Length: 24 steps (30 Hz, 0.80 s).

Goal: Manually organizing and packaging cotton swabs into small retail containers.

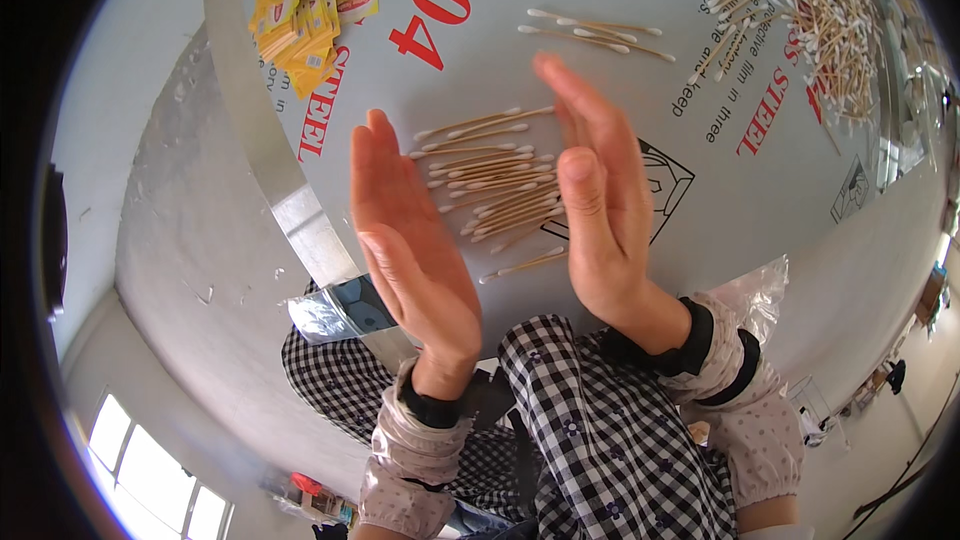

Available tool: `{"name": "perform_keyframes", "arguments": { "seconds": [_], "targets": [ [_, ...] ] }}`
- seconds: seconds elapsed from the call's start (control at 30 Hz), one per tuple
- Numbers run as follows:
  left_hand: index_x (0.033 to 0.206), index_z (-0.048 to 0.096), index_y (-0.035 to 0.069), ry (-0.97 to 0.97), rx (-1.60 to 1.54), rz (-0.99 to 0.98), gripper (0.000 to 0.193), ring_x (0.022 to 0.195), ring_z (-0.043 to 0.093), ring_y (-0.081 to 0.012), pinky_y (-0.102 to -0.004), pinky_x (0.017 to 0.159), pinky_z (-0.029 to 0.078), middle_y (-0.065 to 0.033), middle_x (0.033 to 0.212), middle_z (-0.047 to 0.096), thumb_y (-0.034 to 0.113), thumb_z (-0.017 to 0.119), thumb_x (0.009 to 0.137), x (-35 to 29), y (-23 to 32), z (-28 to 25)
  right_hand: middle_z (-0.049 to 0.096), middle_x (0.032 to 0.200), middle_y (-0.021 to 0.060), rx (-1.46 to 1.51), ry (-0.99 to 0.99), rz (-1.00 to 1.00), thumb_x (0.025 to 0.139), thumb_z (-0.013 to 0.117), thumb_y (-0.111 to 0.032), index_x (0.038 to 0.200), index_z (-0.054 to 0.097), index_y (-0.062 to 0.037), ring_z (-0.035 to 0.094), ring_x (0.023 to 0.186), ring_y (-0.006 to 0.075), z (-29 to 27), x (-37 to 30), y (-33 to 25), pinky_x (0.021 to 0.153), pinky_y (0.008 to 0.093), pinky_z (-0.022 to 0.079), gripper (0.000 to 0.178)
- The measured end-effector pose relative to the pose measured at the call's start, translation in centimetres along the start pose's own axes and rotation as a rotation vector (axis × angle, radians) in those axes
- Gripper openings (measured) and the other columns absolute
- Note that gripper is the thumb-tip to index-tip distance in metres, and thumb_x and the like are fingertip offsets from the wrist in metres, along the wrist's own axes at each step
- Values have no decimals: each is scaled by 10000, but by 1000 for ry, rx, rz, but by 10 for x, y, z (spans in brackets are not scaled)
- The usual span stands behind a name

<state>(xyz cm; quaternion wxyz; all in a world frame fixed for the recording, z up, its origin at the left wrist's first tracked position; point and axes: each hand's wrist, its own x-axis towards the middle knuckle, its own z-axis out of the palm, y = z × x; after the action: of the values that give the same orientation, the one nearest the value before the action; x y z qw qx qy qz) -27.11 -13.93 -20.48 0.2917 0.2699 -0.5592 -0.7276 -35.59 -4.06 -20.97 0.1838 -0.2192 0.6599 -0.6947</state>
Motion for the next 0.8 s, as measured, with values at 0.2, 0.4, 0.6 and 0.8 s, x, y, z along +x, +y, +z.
{"name": "perform_keyframes", "arguments": {
  "seconds": [0.2, 0.4, 0.6, 0.8],
  "targets": [
    [1529, 150, -53, 55, -66, 2, 753, 1509, 124, -294, -429, 1211, 92, -186, 1624, 145, 475, 363, 1037, -6, -4, 12, 323, 1540, 215, 35, -36, 23, 1065, 347, -399, 1467, 327, 29, 263, 1461, 314, 3, -2, 1, 1204, 455, 159, 588],
    [1521, 231, -15, 128, 45, 86, 675, 1488, 214, -283, -410, 1216, 134, -192, 1593, 243, 462, 309, 1050, -21, 1, -14, 578, 1227, 199, 131, -185, 1, 1006, 521, -134, 1199, 532, 68, 530, 1200, 275, -31, -13, -17, 1031, 394, 406, 279],
    [1440, 294, -51, 239, 209, 55, 649, 1419, 343, -351, -450, 1178, 255, -242, 1483, 383, 444, 391, 1032, -49, 12, -40, 651, 896, 92, 112, -583, 516, 985, 589, -171, 941, 626, 15, 627, 857, 173, -48, -42, -27, 786, 302, 493, 196],
    [1441, 303, -86, -5, 485, 251, 584, 1385, 364, -447, -493, 1146, 297, -284, 1463, 391, 226, 474, 977, -61, 1, -31, 643, 859, 88, 111, -439, 348, 999, 572, -178, 936, 616, 19, 630, 804, 174, -31, -18, -25, 756, 292, 498, 210]
  ]
}}
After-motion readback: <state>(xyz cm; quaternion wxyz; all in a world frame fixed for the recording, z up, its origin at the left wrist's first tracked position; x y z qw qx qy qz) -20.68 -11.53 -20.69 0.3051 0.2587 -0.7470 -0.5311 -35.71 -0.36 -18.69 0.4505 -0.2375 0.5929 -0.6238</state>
